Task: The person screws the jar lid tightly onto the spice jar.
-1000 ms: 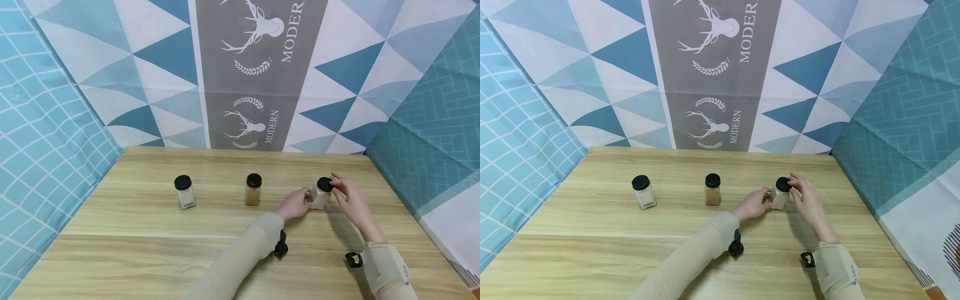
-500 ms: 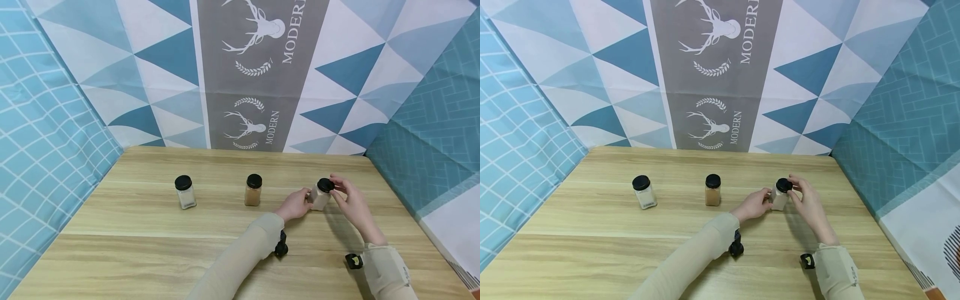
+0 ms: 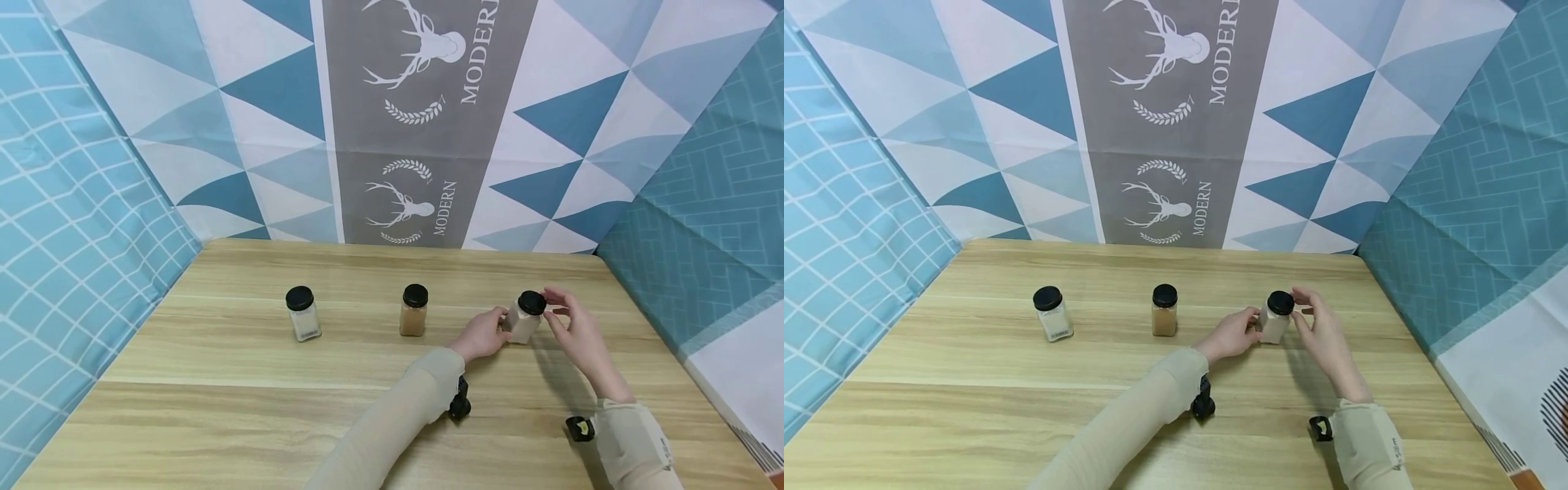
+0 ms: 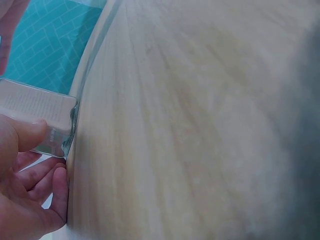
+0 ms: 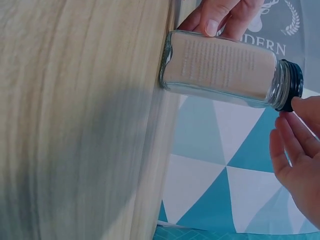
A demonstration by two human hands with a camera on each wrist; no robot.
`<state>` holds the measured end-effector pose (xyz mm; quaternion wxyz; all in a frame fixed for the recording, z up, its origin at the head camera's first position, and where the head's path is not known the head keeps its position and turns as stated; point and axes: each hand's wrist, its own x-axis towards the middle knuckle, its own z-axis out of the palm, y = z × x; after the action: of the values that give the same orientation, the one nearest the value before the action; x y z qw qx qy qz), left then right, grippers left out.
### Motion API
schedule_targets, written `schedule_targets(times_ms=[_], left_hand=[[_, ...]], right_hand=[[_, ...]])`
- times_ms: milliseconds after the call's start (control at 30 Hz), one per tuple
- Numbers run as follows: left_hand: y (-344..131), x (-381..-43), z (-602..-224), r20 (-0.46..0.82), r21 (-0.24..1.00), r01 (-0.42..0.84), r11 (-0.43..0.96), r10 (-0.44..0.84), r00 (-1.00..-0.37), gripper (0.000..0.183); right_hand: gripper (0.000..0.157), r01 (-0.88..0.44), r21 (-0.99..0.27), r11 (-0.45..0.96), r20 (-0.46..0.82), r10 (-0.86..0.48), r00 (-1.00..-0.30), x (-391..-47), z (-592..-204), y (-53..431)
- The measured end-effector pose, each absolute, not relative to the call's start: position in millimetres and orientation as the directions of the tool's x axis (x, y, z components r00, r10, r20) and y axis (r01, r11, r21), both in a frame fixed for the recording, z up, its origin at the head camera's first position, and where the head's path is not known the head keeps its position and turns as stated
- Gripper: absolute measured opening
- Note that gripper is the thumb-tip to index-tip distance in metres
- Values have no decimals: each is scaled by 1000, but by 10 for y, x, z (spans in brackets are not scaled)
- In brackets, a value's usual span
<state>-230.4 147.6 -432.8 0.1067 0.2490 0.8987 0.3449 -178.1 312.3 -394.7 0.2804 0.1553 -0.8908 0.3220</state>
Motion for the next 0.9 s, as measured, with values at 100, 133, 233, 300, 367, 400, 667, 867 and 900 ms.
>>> schedule_targets(times_ms=[100,133,233,300,367,400,667,867,900], left_hand=[[1474,-2300,-4328,-18,677,373,634,522,-853,46],[1474,-2299,-4328,-16,677,375,633,523,-852,46],[1476,-2301,-4325,-7,670,386,634,525,-851,46],[1475,-2304,-4321,-1,662,394,637,527,-850,46],[1475,-2306,-4315,-2,656,396,642,527,-850,46],[1475,-2307,-4314,-3,655,396,643,527,-850,46],[1492,-2314,-4325,-15,654,391,648,528,-849,45],[1479,-2318,-4334,-10,665,387,639,526,-850,45],[1476,-2318,-4336,-9,664,388,639,526,-851,44]], right_hand=[[40,-434,-485,759,598,-75,-798,-1774,-3951,3131],[39,-428,-483,764,597,-70,-799,-1769,-3951,3134],[35,-410,-478,777,594,-58,-802,-1762,-3950,3145],[33,-406,-475,781,590,-60,-805,-1762,-3948,3154],[32,-402,-472,784,586,-61,-808,-1766,-3942,3159],[32,-400,-473,785,583,-62,-810,-1769,-3938,3161],[39,-377,-477,794,534,-79,-842,-1771,-3916,3153],[47,-395,-493,775,487,-131,-864,-1795,-3916,3128],[47,-402,-498,768,481,-140,-865,-1800,-3918,3121]])
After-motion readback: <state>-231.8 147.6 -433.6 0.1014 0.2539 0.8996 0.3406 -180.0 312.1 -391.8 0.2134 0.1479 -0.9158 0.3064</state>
